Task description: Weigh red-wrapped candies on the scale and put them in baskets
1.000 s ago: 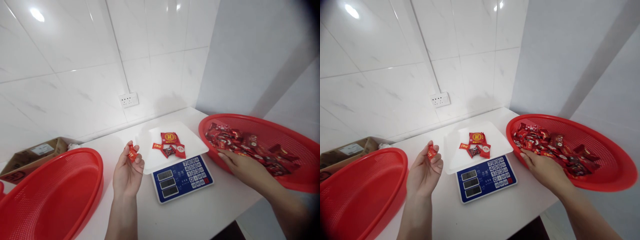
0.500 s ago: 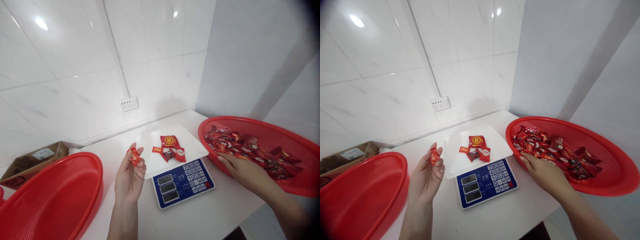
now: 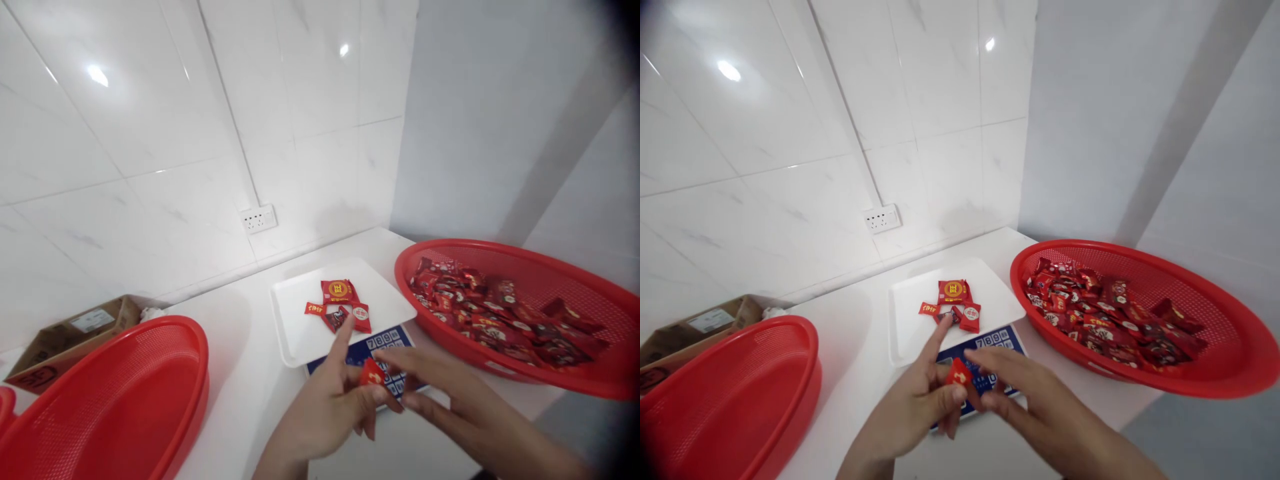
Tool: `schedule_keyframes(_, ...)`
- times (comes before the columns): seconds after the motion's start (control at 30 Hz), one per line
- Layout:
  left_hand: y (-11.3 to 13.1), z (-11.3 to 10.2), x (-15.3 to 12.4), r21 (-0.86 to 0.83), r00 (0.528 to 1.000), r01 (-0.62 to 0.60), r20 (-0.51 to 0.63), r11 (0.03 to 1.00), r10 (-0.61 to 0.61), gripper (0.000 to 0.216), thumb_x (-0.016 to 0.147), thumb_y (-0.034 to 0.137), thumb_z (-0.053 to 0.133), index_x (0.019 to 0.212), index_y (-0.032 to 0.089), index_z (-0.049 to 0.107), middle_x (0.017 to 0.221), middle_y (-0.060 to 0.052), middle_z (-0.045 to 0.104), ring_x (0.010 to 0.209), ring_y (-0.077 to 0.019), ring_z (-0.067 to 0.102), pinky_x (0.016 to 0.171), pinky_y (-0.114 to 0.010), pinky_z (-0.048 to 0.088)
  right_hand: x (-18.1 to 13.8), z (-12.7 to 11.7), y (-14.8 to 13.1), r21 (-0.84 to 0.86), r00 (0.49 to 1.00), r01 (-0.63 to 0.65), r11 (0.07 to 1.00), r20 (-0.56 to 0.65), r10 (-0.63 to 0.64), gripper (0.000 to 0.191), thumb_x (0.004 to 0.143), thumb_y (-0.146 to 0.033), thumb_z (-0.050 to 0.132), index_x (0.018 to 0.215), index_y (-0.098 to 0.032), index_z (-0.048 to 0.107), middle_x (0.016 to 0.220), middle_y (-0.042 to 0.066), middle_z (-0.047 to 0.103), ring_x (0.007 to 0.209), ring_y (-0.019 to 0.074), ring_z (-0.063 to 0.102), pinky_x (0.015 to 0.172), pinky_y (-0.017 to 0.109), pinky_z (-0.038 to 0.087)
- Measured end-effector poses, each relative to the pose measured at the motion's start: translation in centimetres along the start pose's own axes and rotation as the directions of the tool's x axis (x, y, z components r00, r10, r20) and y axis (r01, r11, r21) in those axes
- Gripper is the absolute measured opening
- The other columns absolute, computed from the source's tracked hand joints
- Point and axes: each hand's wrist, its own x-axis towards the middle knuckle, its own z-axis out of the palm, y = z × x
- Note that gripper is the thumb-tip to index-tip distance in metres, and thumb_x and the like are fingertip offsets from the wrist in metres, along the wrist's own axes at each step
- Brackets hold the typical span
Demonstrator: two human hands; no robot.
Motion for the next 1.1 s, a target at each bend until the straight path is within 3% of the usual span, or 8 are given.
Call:
schedule_keyframes(0.2, -2.0, 1.7, 1.1, -0.123, 0.998, -0.011, 0.058, 0.992, 0.018, 0.103, 0.072, 0.044, 0.068, 0.144, 0.024, -0.004, 0.056, 0.007, 0.053, 0.043, -0.0056, 0.047, 0.044, -0.018, 0.036, -0.6, 0.3, -2.4, 0.175, 0.999, -0.007, 0.985, 0.034, 0.001, 0.022, 0.087, -0.039, 0.050, 0.081, -0.023, 0.063, 0.082, 0.002, 0.066, 0.079, 0.0165, 0.061, 0.073, 0.028, 0.051)
schedule_keyframes(0.4, -4.2, 3.2, 2.2, -0.186, 0.994, -0.083, 0.060, 0.979, 0.096, 0.098, 0.065, 0.057, 0.067, 0.142, 0.021, 0.018, 0.065, 0.000, 0.060, 0.044, -0.0096, 0.053, 0.041, -0.021, 0.038, -1.7, -0.5, -0.2, 0.181, 0.994, -0.048, 0.982, -0.092, 0.065, 0.026, 0.082, -0.046, 0.053, 0.074, -0.023, 0.062, 0.075, 0.002, 0.066, 0.075, 0.0183, 0.062, 0.070, 0.028, 0.052)
schedule_keyframes(0.47, -3.7, 3.0, 2.0, -0.066, 0.995, -0.095, 0.005, 0.993, 0.096, 0.085, 0.068, 0.058, 0.064, 0.138, 0.023, 0.031, 0.087, -0.008, 0.064, 0.058, -0.0134, 0.059, 0.050, -0.026, 0.044, -2.0, -1.7, 1.8, 0.098, 0.949, -0.118, 0.988, -0.283, 0.141, 0.030, 0.077, -0.053, 0.054, 0.081, -0.025, 0.062, 0.079, 0.003, 0.068, 0.078, 0.0225, 0.063, 0.071, 0.033, 0.054)
schedule_keyframes(0.53, -2.4, 2.0, 1.7, 0.207, 0.987, -0.069, -0.130, 0.976, 0.097, 0.067, 0.074, 0.052, 0.060, 0.132, 0.025, 0.040, 0.111, -0.012, 0.060, 0.080, -0.0184, 0.060, 0.069, -0.034, 0.047, -1.9, -3.5, 4.1, 0.011, 0.835, -0.260, 0.965, -0.500, 0.231, 0.036, 0.076, -0.057, 0.050, 0.095, -0.028, 0.060, 0.095, 0.006, 0.067, 0.090, 0.0282, 0.062, 0.080, 0.041, 0.053)
schedule_keyframes(0.63, -0.2, -0.5, 2.4, 0.671, 0.916, 0.042, -0.321, 0.741, 0.239, 0.051, 0.082, 0.043, 0.053, 0.130, 0.026, 0.043, 0.130, -0.011, 0.050, 0.113, -0.0250, 0.047, 0.096, -0.043, 0.036, -1.0, -5.9, 7.2, -0.238, 0.744, -0.342, 0.909, -0.660, 0.108, 0.052, 0.080, -0.055, 0.040, 0.122, -0.025, 0.047, 0.130, 0.011, 0.051, 0.122, 0.0347, 0.043, 0.104, 0.051, 0.033)
schedule_keyframes(0.73, 0.5, -3.4, 4.4, 0.829, 0.890, 0.111, -0.328, 0.549, 0.316, 0.050, 0.083, 0.039, 0.050, 0.129, 0.019, 0.043, 0.139, -0.014, 0.039, 0.130, -0.0272, 0.030, 0.105, -0.046, 0.025, -0.2, -6.3, 9.6, -0.377, 0.843, -0.300, 0.876, -0.535, 0.059, 0.058, 0.081, -0.051, 0.037, 0.129, -0.019, 0.043, 0.137, 0.014, 0.043, 0.129, 0.0354, 0.034, 0.107, 0.051, 0.028)
schedule_keyframes(0.83, -0.1, -5.2, 6.6, 0.871, 0.915, 0.130, -0.290, 0.474, 0.282, 0.051, 0.078, 0.040, 0.057, 0.122, 0.016, 0.049, 0.130, -0.016, 0.047, 0.123, -0.0284, 0.038, 0.101, -0.044, 0.029, 0.2, -4.8, 11.6, -0.414, 0.927, -0.277, 0.867, -0.353, 0.127, 0.056, 0.080, -0.052, 0.040, 0.127, -0.022, 0.049, 0.138, 0.011, 0.044, 0.126, 0.0340, 0.040, 0.101, 0.051, 0.037)
schedule_keyframes(1.1, -0.3, -5.2, 7.5, 0.923, 0.939, 0.200, -0.277, 0.329, 0.205, 0.024, 0.077, 0.028, 0.060, 0.098, 0.016, 0.058, 0.102, -0.007, 0.058, 0.098, -0.0225, 0.052, 0.084, -0.041, 0.041, 0.1, -3.7, 13.0, -0.474, 0.950, -0.296, 0.829, -0.240, 0.201, 0.049, 0.085, -0.050, 0.040, 0.126, -0.027, 0.052, 0.131, 0.006, 0.054, 0.113, 0.0308, 0.054, 0.090, 0.047, 0.048)
